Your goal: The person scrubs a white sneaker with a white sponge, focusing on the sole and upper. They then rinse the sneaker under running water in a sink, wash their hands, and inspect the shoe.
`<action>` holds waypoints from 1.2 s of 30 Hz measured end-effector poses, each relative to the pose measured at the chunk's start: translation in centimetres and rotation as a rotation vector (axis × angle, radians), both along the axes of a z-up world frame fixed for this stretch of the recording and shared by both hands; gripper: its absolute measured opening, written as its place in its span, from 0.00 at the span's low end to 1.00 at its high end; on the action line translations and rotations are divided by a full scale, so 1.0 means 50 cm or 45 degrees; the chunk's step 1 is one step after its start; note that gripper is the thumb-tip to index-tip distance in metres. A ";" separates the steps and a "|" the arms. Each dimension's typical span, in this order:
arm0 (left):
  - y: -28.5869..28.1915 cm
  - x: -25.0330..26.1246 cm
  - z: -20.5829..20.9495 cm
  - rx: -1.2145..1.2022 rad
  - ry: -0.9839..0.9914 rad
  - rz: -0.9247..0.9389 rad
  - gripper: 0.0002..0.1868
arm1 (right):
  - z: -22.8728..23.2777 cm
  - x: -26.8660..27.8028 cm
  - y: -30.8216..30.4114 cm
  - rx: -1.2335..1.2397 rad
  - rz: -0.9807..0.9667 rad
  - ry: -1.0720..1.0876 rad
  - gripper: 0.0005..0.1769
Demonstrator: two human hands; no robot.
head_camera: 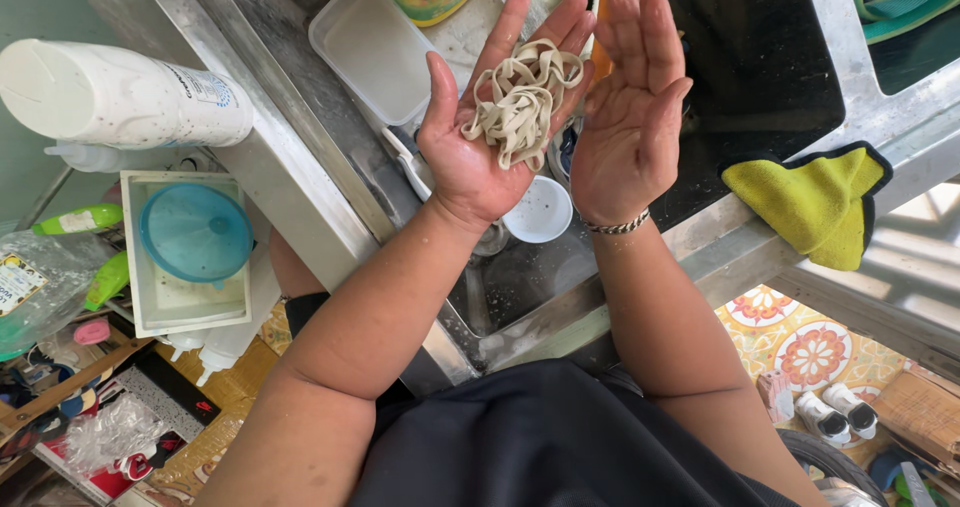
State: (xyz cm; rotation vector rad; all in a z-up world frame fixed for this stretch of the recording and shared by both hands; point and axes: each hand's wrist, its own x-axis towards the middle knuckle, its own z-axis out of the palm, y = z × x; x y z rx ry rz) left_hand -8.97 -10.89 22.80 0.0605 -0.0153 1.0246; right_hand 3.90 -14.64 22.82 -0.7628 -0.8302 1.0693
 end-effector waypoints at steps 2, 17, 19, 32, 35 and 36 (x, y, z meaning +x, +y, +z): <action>0.002 0.001 -0.013 0.043 0.001 0.010 0.44 | -0.017 -0.005 -0.007 -0.017 -0.052 -0.156 0.29; 0.048 0.004 -0.129 -0.204 -0.130 -0.069 0.43 | -0.061 -0.078 -0.009 -0.019 0.132 -1.625 0.35; 0.011 0.026 -0.124 0.309 0.416 0.183 0.37 | -0.045 -0.071 0.028 0.043 0.153 -1.618 0.39; 0.000 0.008 -0.139 0.379 0.592 0.146 0.33 | -0.076 -0.050 0.061 0.224 0.219 -1.732 0.39; -0.003 0.032 -0.160 -0.194 1.047 0.210 0.29 | -0.123 -0.007 0.097 0.067 -0.120 -1.920 0.33; 0.008 0.023 -0.158 -0.278 1.075 0.256 0.26 | -0.142 -0.010 0.101 -0.094 -0.126 -1.682 0.31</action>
